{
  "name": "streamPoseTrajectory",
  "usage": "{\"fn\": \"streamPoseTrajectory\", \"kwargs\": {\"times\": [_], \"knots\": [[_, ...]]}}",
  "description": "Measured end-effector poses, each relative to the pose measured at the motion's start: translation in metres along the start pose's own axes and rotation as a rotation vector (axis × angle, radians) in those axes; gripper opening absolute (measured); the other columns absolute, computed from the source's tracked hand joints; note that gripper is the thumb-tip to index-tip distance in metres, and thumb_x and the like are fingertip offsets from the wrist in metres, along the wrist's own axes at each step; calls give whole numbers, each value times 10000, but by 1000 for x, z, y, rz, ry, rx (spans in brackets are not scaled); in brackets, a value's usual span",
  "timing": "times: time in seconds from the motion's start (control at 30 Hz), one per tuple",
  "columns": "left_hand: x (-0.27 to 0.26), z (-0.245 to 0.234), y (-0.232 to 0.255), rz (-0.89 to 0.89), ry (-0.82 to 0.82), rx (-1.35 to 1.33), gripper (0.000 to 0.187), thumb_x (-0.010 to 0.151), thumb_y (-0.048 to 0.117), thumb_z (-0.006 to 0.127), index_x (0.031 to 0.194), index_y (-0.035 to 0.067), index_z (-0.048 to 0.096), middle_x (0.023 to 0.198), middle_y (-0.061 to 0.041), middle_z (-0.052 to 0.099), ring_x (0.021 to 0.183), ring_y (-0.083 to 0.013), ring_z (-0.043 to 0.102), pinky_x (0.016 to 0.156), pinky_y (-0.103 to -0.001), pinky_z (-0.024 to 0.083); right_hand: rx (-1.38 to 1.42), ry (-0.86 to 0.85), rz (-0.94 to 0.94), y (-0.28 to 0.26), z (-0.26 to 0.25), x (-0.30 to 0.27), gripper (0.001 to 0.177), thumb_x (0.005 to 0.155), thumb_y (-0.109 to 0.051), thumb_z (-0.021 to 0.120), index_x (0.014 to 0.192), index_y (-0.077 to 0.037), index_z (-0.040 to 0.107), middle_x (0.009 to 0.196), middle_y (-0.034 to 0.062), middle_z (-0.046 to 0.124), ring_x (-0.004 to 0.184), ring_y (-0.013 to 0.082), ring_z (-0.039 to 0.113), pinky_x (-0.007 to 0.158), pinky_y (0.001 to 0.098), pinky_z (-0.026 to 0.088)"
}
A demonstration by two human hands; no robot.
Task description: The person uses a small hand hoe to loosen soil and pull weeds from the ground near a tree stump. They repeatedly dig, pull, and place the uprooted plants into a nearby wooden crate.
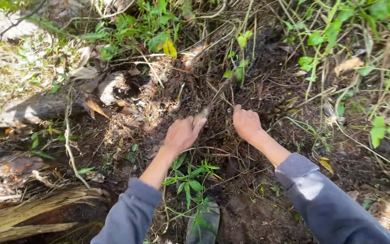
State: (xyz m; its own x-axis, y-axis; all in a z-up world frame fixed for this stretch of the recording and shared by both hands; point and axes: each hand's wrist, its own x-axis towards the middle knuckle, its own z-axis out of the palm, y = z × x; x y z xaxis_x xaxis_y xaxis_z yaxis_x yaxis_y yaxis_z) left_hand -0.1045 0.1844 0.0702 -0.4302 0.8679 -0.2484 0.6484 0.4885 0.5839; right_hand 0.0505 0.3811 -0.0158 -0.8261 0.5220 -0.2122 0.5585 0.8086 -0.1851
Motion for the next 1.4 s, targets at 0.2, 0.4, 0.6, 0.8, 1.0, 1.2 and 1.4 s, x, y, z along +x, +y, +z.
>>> {"fn": "streamPoseTrajectory", "kwargs": {"times": [0.2,0.4,0.6,0.8,1.0,1.2,1.4], "knots": [[-80,9,-3,-139,8,305,701,1010,637,306,1100,62,697,717,-168,615,641,-273,550,554,-407,439,-298,-171,-51,9,46,-20,266,1023,-142,470,1203,24,573,799,88,726,696,223,728,584,367,606],[-190,60,-71,-579,-129,87,647,979,671,391,1021,99,692,810,-226,732,874,-363,754,856,-506,560,-624,-207,-260,-66,110,-67,236,1008,-263,540,1076,-101,696,756,-17,668,595,145,587,506,335,452],[-174,32,-28,-477,-21,-172,528,1032,488,467,1076,18,704,555,-66,570,495,-183,574,732,-401,555,-944,-381,-342,-41,129,-110,307,970,-162,587,1254,-151,702,749,-92,604,466,137,375,420,323,234],[-77,21,-21,-243,140,-79,533,1010,517,477,757,60,583,547,-189,547,621,-363,624,621,-472,449,-898,-379,-212,-40,80,-145,101,929,-149,614,976,-133,702,719,-39,599,475,146,410,386,308,284],[-30,-3,4,-94,44,147,562,1051,570,443,818,95,633,618,-169,639,693,-305,710,701,-435,541,-906,-313,-117,-45,80,-160,60,939,-133,620,939,-130,679,719,-48,551,517,117,405,395,303,273],[-148,40,-34,-257,-10,330,585,1027,561,356,1254,92,621,920,-221,718,677,-288,675,554,-401,548,-846,-687,-210,-36,106,-212,198,936,-64,563,752,-123,606,631,-38,476,510,124,394,407,277,291],[-267,80,-107,-748,-189,164,510,969,621,410,1050,186,665,722,-93,626,671,-267,603,630,-381,539,-749,-790,-238,-22,48,-183,108,999,-24,526,999,-128,498,747,-41,495,586,55,421,479,197,374]]}}
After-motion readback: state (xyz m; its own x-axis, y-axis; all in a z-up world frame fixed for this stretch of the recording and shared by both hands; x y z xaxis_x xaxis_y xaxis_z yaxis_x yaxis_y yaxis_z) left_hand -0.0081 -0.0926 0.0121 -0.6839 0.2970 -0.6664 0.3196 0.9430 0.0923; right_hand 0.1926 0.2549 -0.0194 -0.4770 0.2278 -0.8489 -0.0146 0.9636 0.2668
